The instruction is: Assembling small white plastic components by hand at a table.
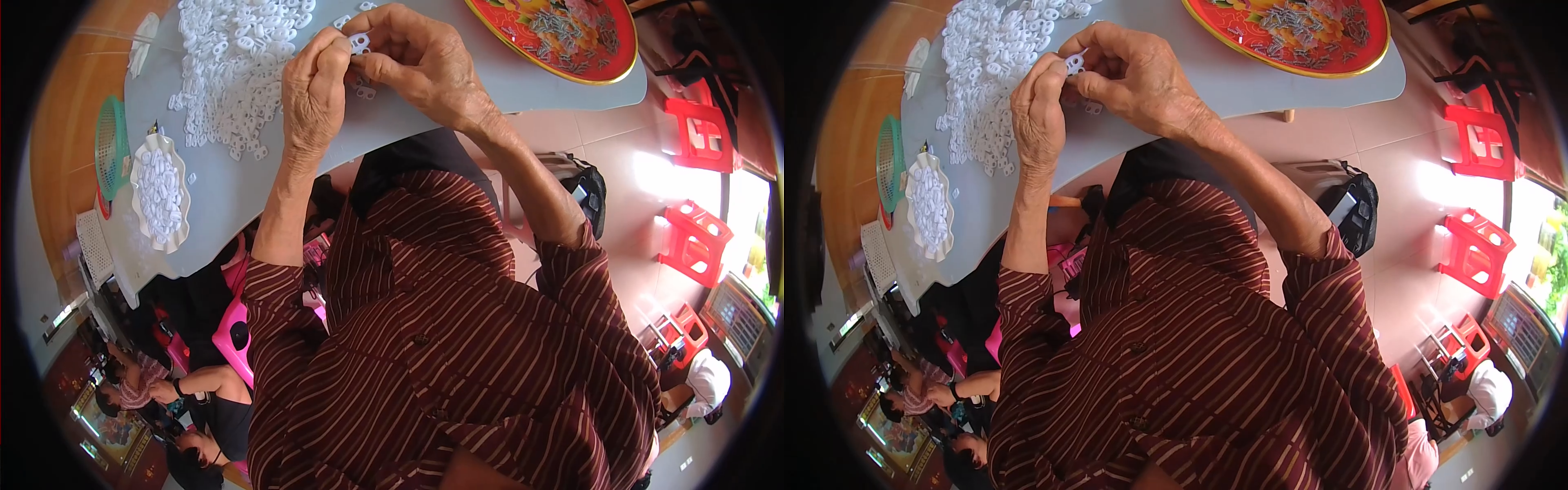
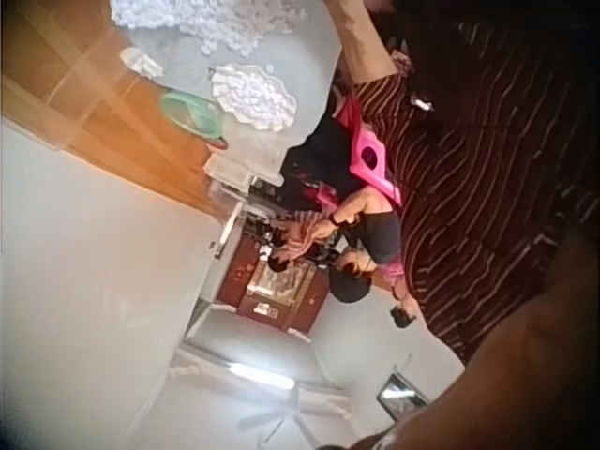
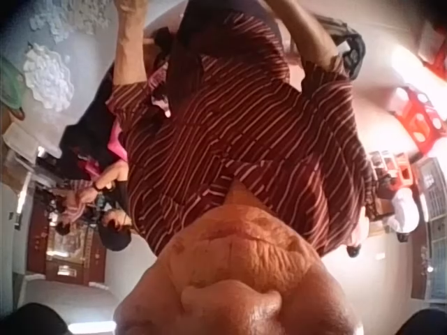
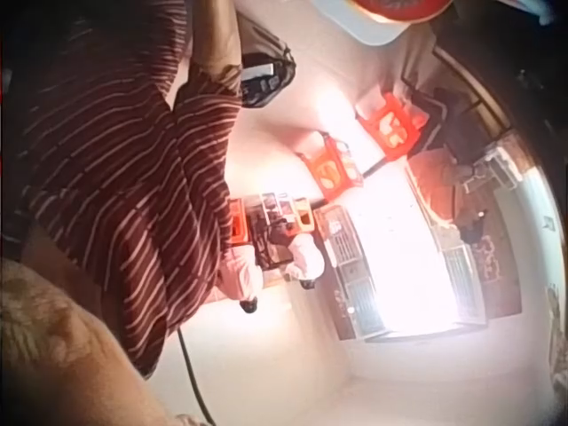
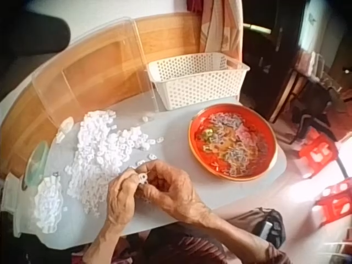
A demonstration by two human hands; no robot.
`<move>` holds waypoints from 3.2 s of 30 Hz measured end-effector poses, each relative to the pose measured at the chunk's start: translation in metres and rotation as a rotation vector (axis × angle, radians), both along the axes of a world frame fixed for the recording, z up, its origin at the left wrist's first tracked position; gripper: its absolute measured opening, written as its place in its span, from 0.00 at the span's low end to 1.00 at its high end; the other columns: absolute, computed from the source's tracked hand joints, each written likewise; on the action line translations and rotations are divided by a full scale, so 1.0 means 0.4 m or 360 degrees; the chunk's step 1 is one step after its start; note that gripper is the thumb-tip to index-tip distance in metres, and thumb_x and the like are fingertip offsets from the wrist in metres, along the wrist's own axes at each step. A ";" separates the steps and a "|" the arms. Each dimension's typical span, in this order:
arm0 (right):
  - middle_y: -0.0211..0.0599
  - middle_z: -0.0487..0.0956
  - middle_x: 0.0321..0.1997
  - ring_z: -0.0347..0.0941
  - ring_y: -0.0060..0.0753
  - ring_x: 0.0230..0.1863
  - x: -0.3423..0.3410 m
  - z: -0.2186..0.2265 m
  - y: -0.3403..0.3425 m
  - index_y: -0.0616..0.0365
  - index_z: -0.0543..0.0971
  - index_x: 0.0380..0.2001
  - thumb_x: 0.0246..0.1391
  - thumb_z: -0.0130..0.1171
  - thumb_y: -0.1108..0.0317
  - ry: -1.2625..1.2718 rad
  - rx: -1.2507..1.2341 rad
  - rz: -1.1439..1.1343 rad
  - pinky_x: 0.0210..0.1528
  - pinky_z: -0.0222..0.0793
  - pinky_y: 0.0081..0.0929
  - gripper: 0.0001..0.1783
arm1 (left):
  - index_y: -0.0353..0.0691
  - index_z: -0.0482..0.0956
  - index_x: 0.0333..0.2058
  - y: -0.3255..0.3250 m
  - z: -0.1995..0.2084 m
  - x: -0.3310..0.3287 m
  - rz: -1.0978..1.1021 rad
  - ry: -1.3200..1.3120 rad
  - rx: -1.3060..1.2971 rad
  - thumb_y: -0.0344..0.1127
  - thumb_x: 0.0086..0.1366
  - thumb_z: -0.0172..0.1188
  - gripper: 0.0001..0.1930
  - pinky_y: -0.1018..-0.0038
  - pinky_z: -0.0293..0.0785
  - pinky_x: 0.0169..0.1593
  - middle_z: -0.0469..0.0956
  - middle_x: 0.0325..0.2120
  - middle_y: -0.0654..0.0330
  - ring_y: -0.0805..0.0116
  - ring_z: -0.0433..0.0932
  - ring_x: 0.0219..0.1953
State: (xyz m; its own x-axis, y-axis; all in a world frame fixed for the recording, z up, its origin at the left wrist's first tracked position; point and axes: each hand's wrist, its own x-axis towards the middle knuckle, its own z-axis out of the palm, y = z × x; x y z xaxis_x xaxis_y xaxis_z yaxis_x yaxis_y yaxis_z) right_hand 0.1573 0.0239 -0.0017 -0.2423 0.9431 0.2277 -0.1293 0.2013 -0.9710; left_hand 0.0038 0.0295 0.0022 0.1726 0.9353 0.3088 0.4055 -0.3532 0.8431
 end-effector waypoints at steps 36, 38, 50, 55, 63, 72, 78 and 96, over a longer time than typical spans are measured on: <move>0.37 0.80 0.26 0.77 0.22 0.29 0.010 -0.007 -0.013 0.64 0.77 0.36 0.45 0.67 0.71 -0.0210 0.0379 -0.0216 0.33 0.74 0.20 0.14 | 0.33 0.68 0.26 -0.008 -0.029 0.002 -0.0167 -0.0194 0.0096 0.36 0.62 0.46 0.11 0.75 0.59 0.24 0.60 0.14 0.63 0.76 0.58 0.20; 0.36 0.80 0.26 0.77 0.22 0.29 0.007 -0.004 -0.014 0.64 0.77 0.36 0.46 0.67 0.71 -0.0202 0.0405 -0.0216 0.33 0.74 0.20 0.14 | 0.33 0.67 0.26 -0.013 -0.023 0.001 -0.0106 -0.0154 0.0081 0.37 0.62 0.45 0.12 0.75 0.58 0.24 0.59 0.14 0.63 0.76 0.57 0.20; 0.34 0.78 0.34 0.74 0.18 0.34 0.030 0.039 0.001 0.68 0.73 0.45 0.57 0.55 0.74 -0.0103 -0.0041 0.0090 0.40 0.72 0.17 0.13 | 0.33 0.68 0.29 -0.011 0.028 0.014 -0.0011 -0.0170 0.0035 0.37 0.66 0.46 0.12 0.74 0.60 0.25 0.64 0.16 0.61 0.76 0.59 0.21; 0.33 0.77 0.33 0.72 0.18 0.32 0.021 0.027 0.002 0.68 0.74 0.42 0.58 0.54 0.72 0.0261 -0.0199 0.0140 0.36 0.71 0.18 0.11 | 0.33 0.71 0.33 -0.028 0.061 0.016 -0.0204 -0.0364 -0.0064 0.34 0.67 0.46 0.10 0.77 0.65 0.29 0.70 0.21 0.62 0.76 0.66 0.24; 0.35 0.78 0.22 0.74 0.18 0.23 0.147 0.135 0.294 0.63 0.80 0.30 0.53 0.54 0.70 -0.0355 0.0336 -0.0598 0.29 0.72 0.21 0.08 | 0.33 0.72 0.29 -0.089 0.035 0.014 -0.0083 -0.0506 -0.0179 0.33 0.67 0.46 0.10 0.80 0.64 0.32 0.70 0.21 0.64 0.77 0.65 0.25; 0.33 0.77 0.22 0.69 0.20 0.20 0.100 0.103 0.347 0.63 0.79 0.33 0.54 0.54 0.68 -0.0291 0.0347 0.0032 0.21 0.66 0.20 0.09 | 0.33 0.70 0.28 -0.110 0.000 -0.004 -0.0222 -0.0558 -0.0197 0.33 0.66 0.48 0.10 0.79 0.62 0.25 0.66 0.17 0.64 0.78 0.63 0.21; 0.36 0.81 0.26 0.75 0.24 0.27 -0.016 0.020 0.295 0.60 0.82 0.32 0.49 0.58 0.68 -0.1266 0.0899 0.0297 0.32 0.72 0.26 0.09 | 0.34 0.70 0.28 -0.107 -0.005 -0.004 -0.0196 -0.0565 -0.0319 0.35 0.66 0.50 0.11 0.80 0.62 0.26 0.66 0.16 0.65 0.79 0.63 0.21; 0.37 0.82 0.28 0.75 0.23 0.28 -0.053 0.031 0.237 0.62 0.82 0.31 0.48 0.59 0.69 -0.1156 0.0705 0.0347 0.31 0.72 0.26 0.09 | 0.34 0.73 0.29 -0.103 0.016 -0.012 0.0020 -0.0618 -0.0337 0.37 0.66 0.50 0.12 0.80 0.64 0.33 0.70 0.19 0.64 0.78 0.67 0.25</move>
